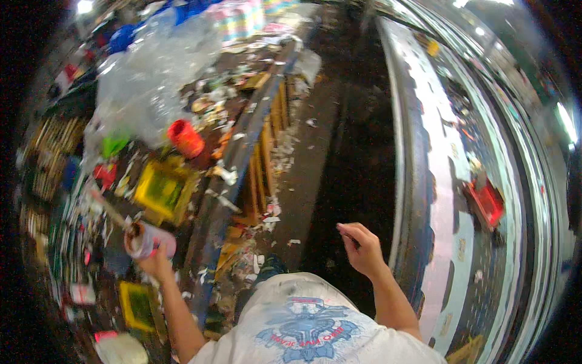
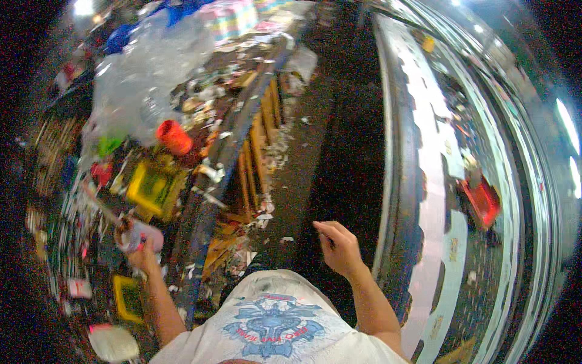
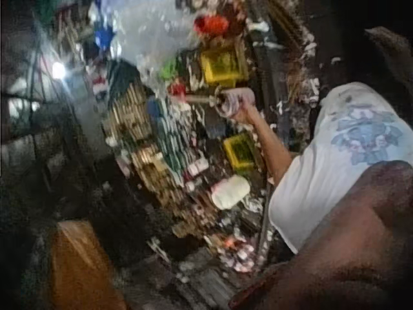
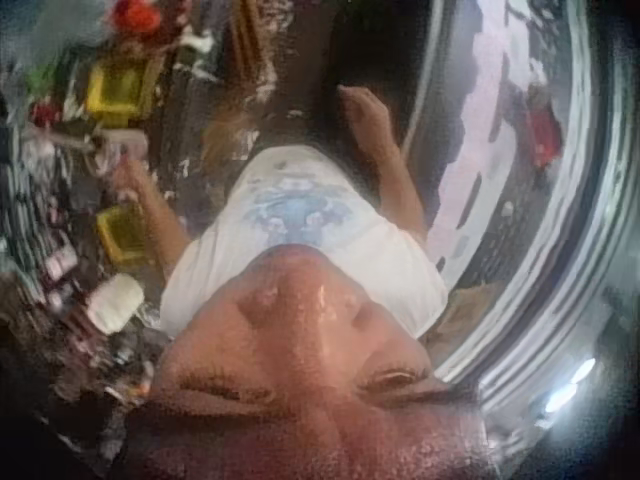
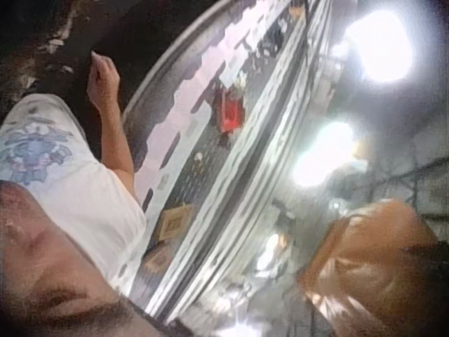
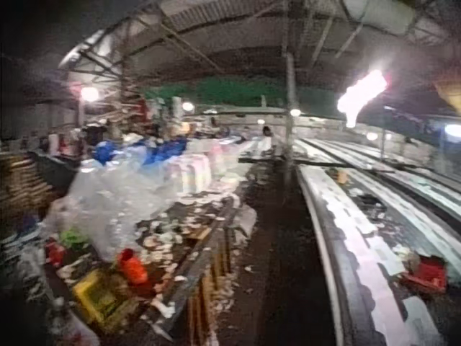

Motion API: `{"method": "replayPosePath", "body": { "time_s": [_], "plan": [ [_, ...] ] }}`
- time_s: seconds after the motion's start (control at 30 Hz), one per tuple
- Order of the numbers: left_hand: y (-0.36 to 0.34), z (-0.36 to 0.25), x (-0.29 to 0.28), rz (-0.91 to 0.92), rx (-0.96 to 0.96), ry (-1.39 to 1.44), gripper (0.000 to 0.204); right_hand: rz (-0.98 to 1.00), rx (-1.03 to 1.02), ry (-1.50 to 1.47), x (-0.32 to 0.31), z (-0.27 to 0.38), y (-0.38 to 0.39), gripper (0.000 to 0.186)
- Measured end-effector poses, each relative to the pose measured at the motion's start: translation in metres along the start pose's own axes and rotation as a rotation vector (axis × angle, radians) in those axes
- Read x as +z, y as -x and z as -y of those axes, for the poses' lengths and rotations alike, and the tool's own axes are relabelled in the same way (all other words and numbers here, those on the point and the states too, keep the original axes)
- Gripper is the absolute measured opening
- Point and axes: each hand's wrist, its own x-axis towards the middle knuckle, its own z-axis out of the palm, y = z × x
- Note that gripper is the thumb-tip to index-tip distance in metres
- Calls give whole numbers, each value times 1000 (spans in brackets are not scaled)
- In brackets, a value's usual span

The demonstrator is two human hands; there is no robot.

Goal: The person mixes paint in a small container using a stick, adds more paint from a bottle, and stirs again. The person then pours the mixed paint into a larger container and continues stirring.

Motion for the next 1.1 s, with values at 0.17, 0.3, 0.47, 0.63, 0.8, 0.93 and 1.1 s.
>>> {"method": "replayPosePath", "body": {
  "time_s": [0.17,0.3,0.47,0.63,0.8,0.93,1.1],
  "plan": [
    [17,-67,28,325,-157,258,77,149,-153,-100,15,-14,-94,47],
    [23,-56,123,715,-149,364,92,103,-421,-158,24,-13,-197,46],
    [71,-198,292,940,44,620,117,-10,-525,-286,5,-13,-307,78],
    [102,-331,415,1391,228,750,101,-221,-322,-451,-26,-50,-363,117],
    [156,-432,530,1577,528,862,100,-483,-93,-559,-89,-102,-368,89],
    [218,-488,616,1848,203,954,107,-683,-147,-459,-150,-142,-382,59],
    [269,-567,712,1779,482,1111,103,-888,-186,-576,-198,-209,-417,67]
  ]
}}
